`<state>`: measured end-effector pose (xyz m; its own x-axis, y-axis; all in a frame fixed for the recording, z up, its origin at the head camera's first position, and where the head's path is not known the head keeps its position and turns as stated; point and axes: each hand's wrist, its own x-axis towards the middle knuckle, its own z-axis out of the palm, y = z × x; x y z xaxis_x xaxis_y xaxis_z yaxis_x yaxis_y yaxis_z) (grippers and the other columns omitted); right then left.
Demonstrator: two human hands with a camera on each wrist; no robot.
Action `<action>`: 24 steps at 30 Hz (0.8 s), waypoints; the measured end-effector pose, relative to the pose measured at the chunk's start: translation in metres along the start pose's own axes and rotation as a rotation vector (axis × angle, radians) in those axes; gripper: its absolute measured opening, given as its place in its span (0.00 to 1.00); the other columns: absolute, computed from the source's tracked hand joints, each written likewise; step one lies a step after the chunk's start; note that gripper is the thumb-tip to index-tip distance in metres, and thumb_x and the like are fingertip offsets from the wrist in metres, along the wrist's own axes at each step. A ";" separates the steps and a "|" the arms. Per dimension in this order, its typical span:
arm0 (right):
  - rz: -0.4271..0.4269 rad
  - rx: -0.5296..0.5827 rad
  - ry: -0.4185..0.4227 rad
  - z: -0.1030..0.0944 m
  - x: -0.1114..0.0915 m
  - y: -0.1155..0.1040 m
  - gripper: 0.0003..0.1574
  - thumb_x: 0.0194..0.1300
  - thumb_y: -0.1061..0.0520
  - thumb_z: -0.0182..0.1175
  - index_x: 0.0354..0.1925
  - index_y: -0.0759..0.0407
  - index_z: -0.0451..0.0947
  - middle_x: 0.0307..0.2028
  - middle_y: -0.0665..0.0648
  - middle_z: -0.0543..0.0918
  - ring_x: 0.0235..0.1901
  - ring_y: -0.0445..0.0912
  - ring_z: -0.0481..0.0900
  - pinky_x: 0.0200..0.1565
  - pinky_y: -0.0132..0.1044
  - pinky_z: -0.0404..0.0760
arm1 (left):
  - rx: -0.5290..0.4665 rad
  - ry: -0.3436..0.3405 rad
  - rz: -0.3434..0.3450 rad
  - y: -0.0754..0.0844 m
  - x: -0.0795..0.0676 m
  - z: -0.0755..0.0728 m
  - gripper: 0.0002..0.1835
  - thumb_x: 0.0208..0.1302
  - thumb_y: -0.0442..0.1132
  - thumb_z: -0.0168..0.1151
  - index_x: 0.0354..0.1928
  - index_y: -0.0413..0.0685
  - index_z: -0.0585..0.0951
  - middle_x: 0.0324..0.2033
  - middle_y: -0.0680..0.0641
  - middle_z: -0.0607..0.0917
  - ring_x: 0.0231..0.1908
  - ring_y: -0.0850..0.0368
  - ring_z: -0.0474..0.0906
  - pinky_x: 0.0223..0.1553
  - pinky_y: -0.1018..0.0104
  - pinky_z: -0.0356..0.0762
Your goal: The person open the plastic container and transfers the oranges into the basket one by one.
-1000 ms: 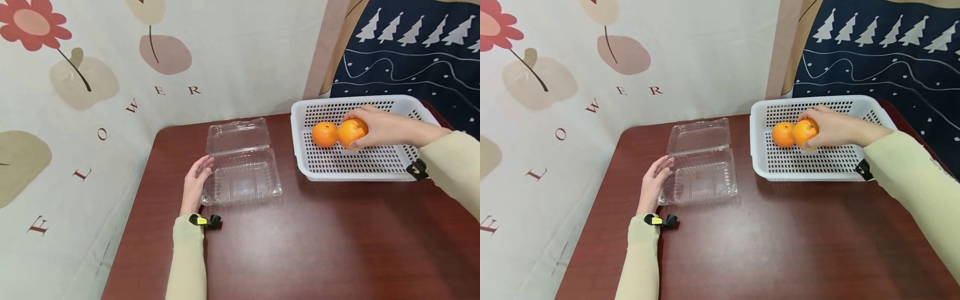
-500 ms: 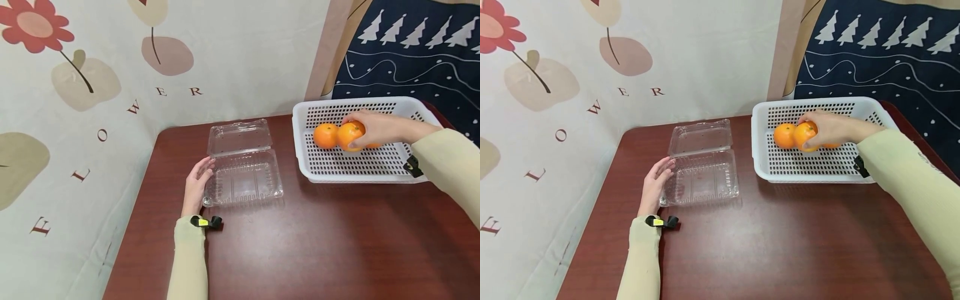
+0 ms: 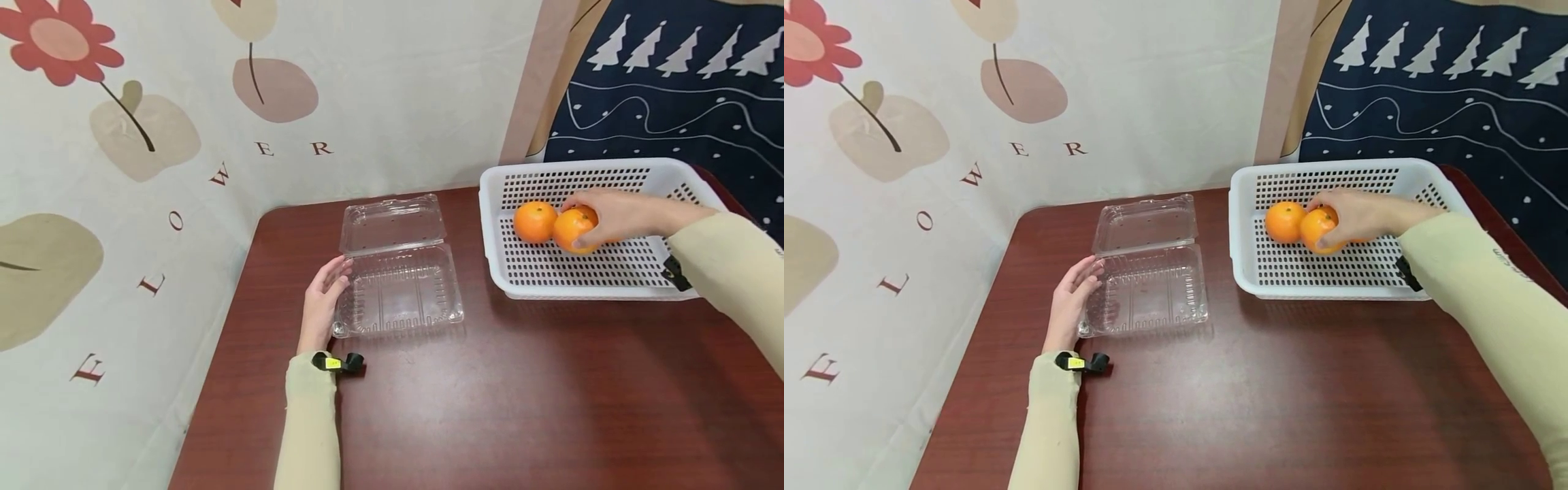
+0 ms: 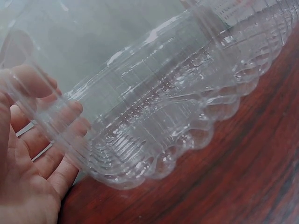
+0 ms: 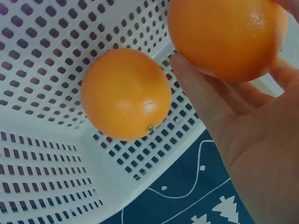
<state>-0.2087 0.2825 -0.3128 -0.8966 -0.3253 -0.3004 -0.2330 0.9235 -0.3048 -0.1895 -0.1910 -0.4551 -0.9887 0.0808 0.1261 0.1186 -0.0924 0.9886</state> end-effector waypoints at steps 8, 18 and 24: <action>-0.009 0.010 -0.045 0.006 0.007 0.007 0.43 0.43 0.44 0.69 0.54 0.61 0.67 0.50 0.63 0.71 0.42 0.52 0.69 0.43 0.47 0.70 | -0.015 -0.003 -0.003 0.002 0.000 0.000 0.22 0.63 0.27 0.48 0.60 0.37 0.65 0.55 0.38 0.71 0.57 0.43 0.64 0.53 0.57 0.66; -0.013 0.002 -0.075 0.011 0.009 0.010 0.42 0.44 0.46 0.68 0.54 0.63 0.66 0.47 0.62 0.72 0.40 0.51 0.69 0.42 0.46 0.70 | -0.009 0.006 -0.003 0.000 0.000 -0.001 0.21 0.63 0.27 0.48 0.60 0.38 0.66 0.55 0.40 0.73 0.57 0.46 0.65 0.52 0.59 0.68; -0.038 -0.011 -0.089 0.013 0.014 0.007 0.40 0.43 0.48 0.68 0.53 0.63 0.67 0.43 0.57 0.74 0.38 0.48 0.71 0.40 0.43 0.70 | 0.000 0.000 -0.001 -0.002 0.000 -0.002 0.22 0.63 0.28 0.49 0.60 0.40 0.66 0.55 0.40 0.72 0.57 0.45 0.65 0.51 0.63 0.68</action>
<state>-0.2183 0.2820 -0.3307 -0.8503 -0.3761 -0.3681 -0.2704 0.9124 -0.3074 -0.1898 -0.1931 -0.4575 -0.9888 0.0805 0.1254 0.1179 -0.0924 0.9887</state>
